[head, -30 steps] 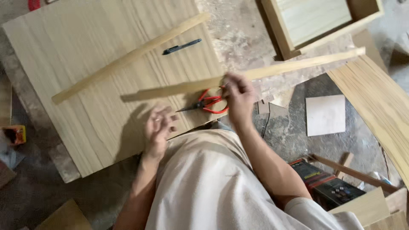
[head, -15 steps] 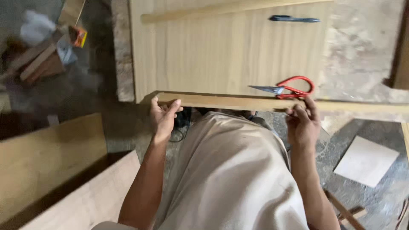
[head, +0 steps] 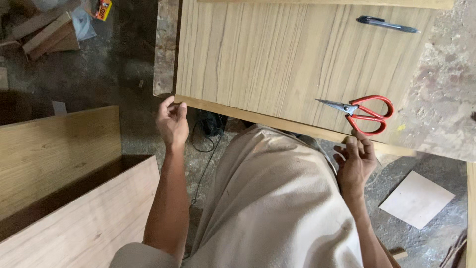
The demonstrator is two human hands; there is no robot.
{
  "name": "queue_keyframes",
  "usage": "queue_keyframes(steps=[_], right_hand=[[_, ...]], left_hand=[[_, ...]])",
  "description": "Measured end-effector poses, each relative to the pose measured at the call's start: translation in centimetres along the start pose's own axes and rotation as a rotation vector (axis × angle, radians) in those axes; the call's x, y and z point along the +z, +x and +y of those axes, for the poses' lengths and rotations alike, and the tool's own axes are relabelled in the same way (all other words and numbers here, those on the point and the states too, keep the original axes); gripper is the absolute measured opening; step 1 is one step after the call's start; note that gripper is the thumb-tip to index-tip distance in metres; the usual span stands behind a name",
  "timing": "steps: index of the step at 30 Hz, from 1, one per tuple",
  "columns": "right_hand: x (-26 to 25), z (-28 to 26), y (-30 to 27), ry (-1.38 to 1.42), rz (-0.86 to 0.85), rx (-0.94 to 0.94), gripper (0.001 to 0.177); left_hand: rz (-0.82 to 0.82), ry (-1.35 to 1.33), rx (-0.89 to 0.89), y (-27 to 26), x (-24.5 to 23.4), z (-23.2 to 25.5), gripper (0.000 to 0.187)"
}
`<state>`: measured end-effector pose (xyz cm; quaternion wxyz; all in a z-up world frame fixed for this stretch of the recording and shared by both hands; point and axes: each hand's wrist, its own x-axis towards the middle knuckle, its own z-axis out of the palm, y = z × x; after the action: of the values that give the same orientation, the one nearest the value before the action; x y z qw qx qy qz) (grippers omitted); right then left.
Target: The person prepares thin wooden strips for assembly by measuring and cutting them. They use a pen to mark cutting lines on the wood and use shears to cut the strips to the correct length.
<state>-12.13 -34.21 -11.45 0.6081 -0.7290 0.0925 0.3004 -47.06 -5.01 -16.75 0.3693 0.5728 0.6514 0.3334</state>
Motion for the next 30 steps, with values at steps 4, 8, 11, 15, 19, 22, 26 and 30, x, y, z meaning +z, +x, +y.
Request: queue_keyframes(steps=[4,8,11,15,19,22,26,30], right_hand=[[-1.3,1.0,0.7,-0.001,0.085,-0.021,0.024],[-4.1,2.9,2.7,0.184,0.200,-0.068,0.034],[-5.6,4.8,4.5,0.235,0.234,-0.118,0.038],[-2.5,1.7,2.3,0.157,0.336,-0.184,0.042],[-1.8,2.5,2.7,0.181,0.353,-0.183,0.046],[-2.0,2.4,3.1,0.148,0.368,-0.197,0.055],[-2.3,1.8,3.4,-0.006,0.292,-0.288,0.056],[-2.1,1.5,4.2,-0.167,0.259,-0.415,0.055]], left_hand=[[0.020,-0.058,-0.023,-0.1,0.0,0.6,0.031],[0.024,-0.032,-0.003,0.5,0.5,-0.7,0.027],[0.048,-0.010,0.038,0.8,0.6,-2.5,0.024],[0.064,-0.008,0.058,-0.5,0.3,0.2,0.027],[0.059,0.013,0.089,-0.1,0.4,0.2,0.027],[0.063,-0.016,-0.059,0.2,0.7,0.9,0.028],[0.076,-0.017,-0.054,0.5,0.5,0.7,0.025],[0.103,0.000,-0.022,-0.1,0.8,1.7,0.027]])
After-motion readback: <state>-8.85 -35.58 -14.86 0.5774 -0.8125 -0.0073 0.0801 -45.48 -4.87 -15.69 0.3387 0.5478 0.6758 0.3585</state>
